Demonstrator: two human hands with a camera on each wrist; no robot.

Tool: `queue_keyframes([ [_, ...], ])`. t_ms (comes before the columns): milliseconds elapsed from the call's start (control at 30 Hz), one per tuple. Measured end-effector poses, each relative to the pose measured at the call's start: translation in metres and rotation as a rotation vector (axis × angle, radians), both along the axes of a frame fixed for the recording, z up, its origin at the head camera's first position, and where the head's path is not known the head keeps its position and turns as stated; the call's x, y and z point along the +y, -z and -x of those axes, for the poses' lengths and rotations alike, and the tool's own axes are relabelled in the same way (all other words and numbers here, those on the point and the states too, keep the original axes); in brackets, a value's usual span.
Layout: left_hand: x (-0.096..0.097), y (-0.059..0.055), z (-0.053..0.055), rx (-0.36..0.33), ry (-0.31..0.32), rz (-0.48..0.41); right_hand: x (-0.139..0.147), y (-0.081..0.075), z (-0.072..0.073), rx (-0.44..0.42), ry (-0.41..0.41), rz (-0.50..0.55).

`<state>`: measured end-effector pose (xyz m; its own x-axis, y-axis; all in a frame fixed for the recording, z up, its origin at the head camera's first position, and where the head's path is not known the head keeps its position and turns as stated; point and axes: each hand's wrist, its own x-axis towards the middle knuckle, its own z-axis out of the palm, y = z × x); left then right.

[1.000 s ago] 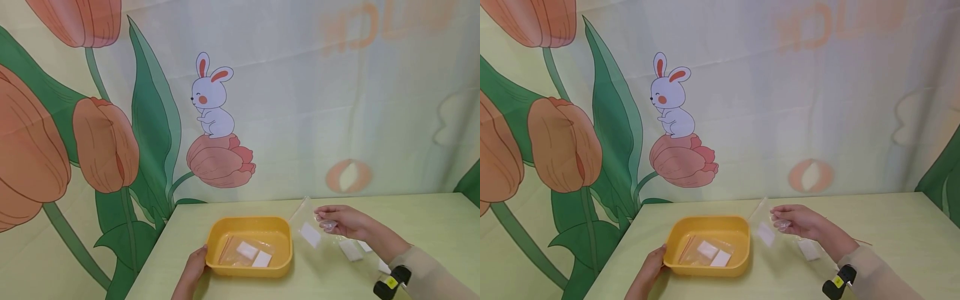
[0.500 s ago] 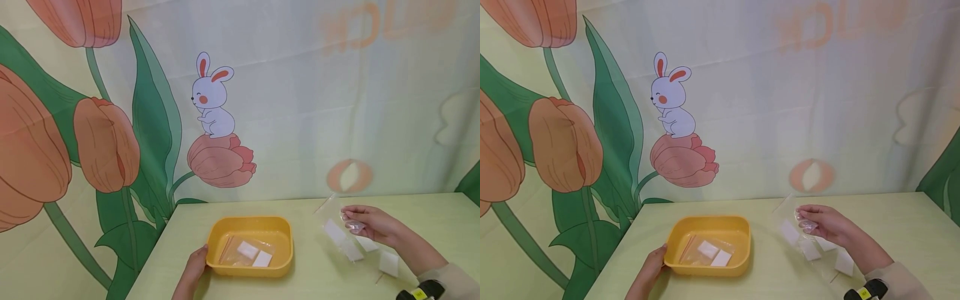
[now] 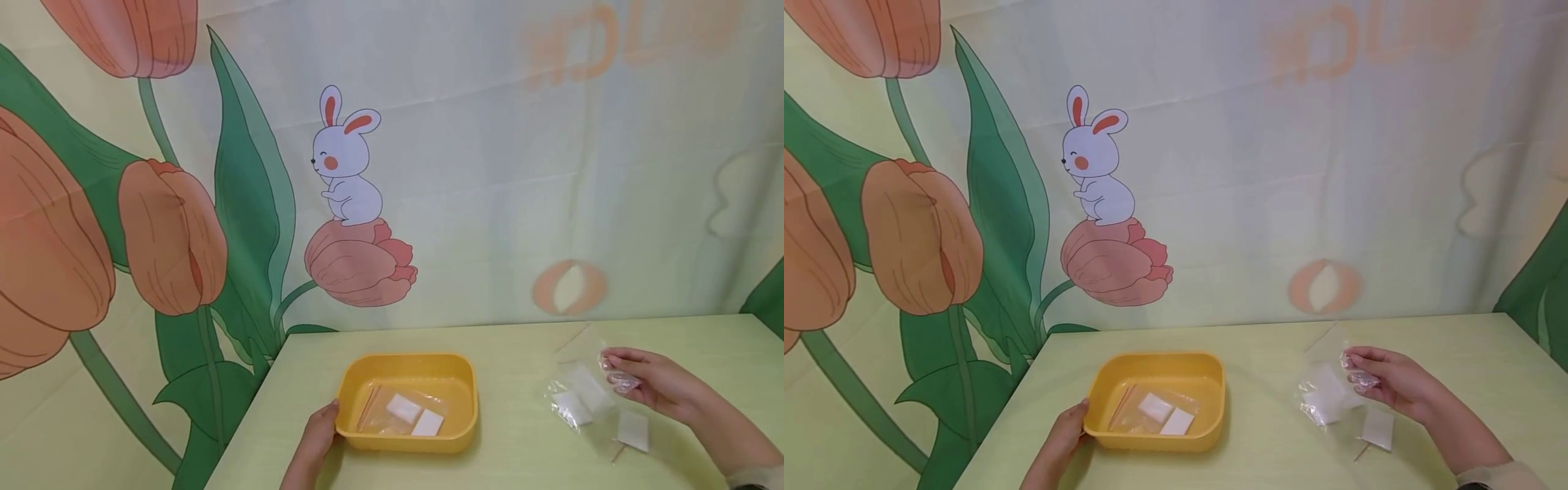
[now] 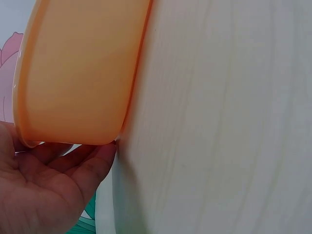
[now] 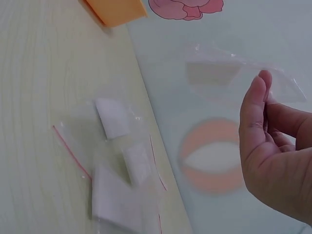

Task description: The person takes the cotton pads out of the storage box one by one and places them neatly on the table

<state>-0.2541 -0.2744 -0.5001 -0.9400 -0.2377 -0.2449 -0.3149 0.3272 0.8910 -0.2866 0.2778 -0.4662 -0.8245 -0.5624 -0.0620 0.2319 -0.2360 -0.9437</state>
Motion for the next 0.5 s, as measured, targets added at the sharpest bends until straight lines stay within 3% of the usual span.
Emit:
queue_keyframes([
  [300, -0.001, 0.002, 0.0, -0.003, -0.011, 0.01, 0.029, 0.009, -0.003, -0.139, 0.107, -0.032],
  [500, -0.001, 0.0, -0.002, 0.007, 0.006, 0.006, 0.04, 0.018, 0.0, -0.155, 0.04, 0.074],
])
